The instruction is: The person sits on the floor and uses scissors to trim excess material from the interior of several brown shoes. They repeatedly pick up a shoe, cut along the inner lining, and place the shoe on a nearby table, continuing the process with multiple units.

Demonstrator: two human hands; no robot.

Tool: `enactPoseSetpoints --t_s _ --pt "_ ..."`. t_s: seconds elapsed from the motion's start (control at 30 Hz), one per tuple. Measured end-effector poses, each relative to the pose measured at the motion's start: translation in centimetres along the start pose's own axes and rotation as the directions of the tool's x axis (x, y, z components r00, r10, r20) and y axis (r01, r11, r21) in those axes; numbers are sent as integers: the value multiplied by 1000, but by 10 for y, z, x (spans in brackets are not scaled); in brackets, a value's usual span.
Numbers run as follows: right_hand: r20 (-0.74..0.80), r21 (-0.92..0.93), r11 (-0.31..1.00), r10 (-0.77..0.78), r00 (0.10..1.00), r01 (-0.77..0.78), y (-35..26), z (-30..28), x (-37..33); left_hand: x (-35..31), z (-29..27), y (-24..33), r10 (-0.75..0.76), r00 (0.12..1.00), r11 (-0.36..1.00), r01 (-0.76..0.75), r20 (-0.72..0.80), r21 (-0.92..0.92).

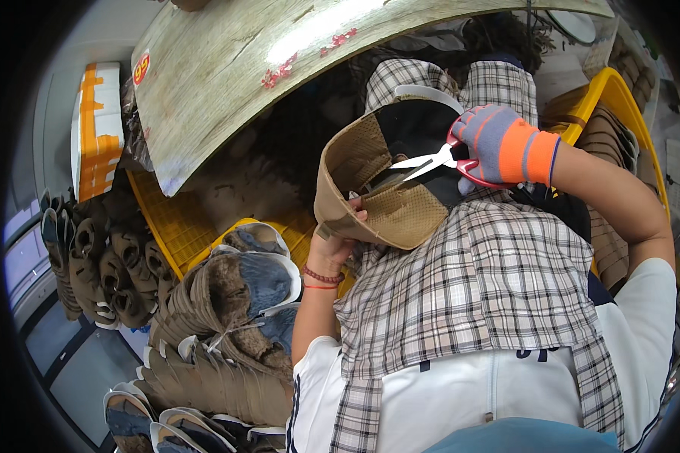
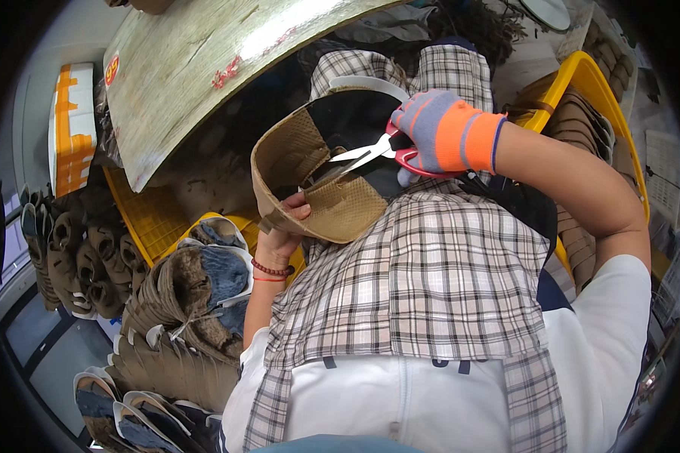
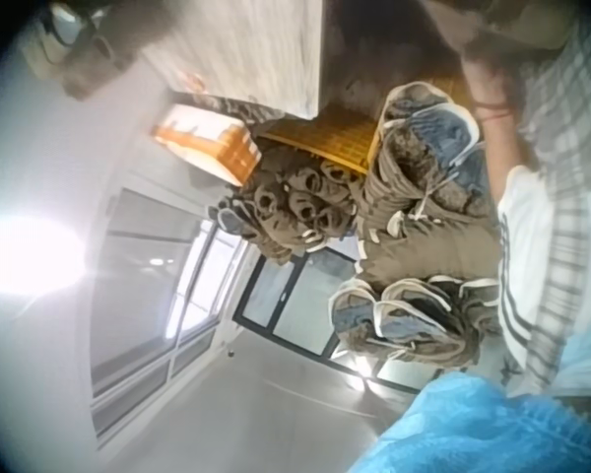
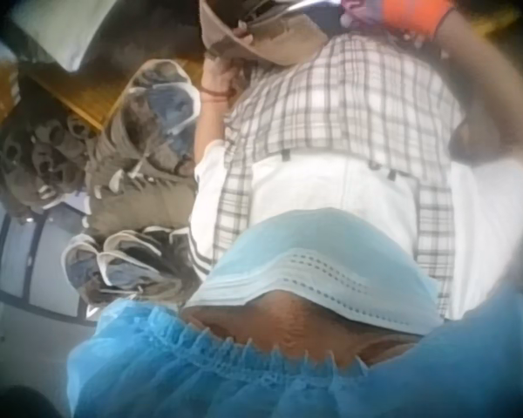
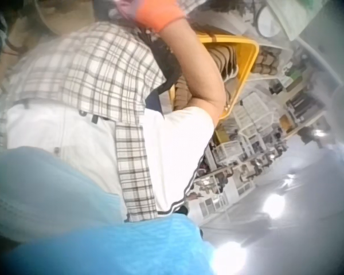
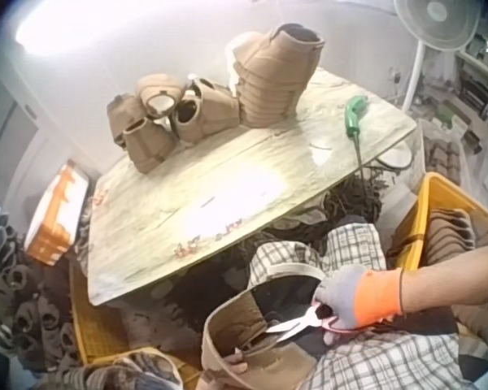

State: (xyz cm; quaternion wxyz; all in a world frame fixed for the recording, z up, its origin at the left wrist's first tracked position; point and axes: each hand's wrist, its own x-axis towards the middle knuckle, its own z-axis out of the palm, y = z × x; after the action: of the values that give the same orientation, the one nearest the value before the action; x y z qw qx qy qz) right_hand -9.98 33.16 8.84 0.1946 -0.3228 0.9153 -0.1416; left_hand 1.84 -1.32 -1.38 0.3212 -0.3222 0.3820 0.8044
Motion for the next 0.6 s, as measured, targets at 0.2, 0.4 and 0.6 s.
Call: enactPoseSetpoints --t_s 0.2,0.4,0.6 --pt "-56 23 996 -87 995 88 11 7 -5 -6 8 0 66 998 994 -67 13 88" --pt "314 6 1000 25 949 -28 -4 -1 15 -8 10 1 55 998 997 -56 12 47" --pt "503 -117 992 100 858 -47 -8 -11 28 -8 13 3 48 999 998 -47 -8 41"
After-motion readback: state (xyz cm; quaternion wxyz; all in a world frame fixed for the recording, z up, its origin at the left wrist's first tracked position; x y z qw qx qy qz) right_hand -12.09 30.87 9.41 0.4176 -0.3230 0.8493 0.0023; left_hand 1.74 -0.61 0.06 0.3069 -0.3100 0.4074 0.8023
